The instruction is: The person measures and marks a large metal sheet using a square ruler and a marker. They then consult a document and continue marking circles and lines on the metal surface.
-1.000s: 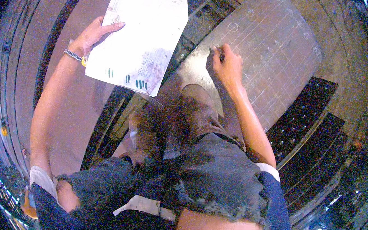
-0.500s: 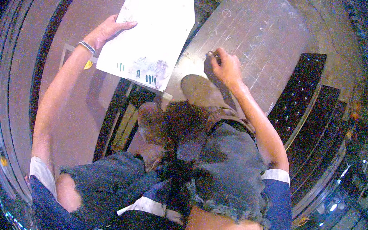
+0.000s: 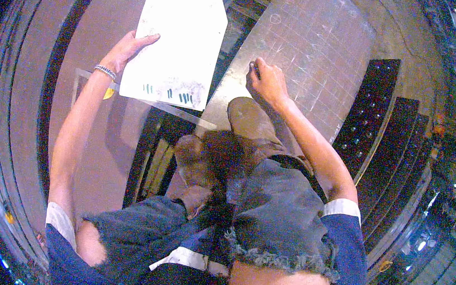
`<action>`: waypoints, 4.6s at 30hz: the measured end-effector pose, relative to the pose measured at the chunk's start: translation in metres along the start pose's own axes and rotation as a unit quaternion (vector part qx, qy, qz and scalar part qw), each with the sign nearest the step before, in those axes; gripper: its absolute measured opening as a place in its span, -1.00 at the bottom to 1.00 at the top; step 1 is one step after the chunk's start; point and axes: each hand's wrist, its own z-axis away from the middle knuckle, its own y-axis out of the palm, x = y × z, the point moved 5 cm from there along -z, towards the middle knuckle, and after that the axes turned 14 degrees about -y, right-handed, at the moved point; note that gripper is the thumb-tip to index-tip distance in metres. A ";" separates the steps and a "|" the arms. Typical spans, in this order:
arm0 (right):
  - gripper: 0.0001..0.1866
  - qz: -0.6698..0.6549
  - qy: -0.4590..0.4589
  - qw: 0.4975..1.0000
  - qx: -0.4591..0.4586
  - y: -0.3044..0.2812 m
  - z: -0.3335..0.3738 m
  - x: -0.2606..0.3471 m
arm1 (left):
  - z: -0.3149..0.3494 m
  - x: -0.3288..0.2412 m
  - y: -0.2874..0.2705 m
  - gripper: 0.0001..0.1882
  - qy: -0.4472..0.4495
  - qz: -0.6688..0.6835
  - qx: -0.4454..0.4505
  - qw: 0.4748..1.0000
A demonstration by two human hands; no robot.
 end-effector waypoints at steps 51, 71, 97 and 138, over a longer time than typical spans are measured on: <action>-0.79 -0.219 0.174 0.950 -0.140 -0.036 0.088 0.023 | 0.006 0.008 -0.002 -0.34 0.072 0.070 0.016 0.995; -0.81 -0.188 0.186 0.958 -0.108 -0.019 0.078 0.047 | 0.012 0.000 -0.003 -0.35 0.092 0.050 0.035 0.994; -0.88 -0.211 0.157 0.958 -0.112 -0.015 0.071 0.054 | 0.004 -0.001 -0.004 -0.37 0.107 0.049 0.046 0.992; -0.79 -0.190 0.167 0.963 -0.092 -0.024 0.063 0.063 | 0.005 -0.005 0.000 -0.29 0.113 0.018 0.030 0.993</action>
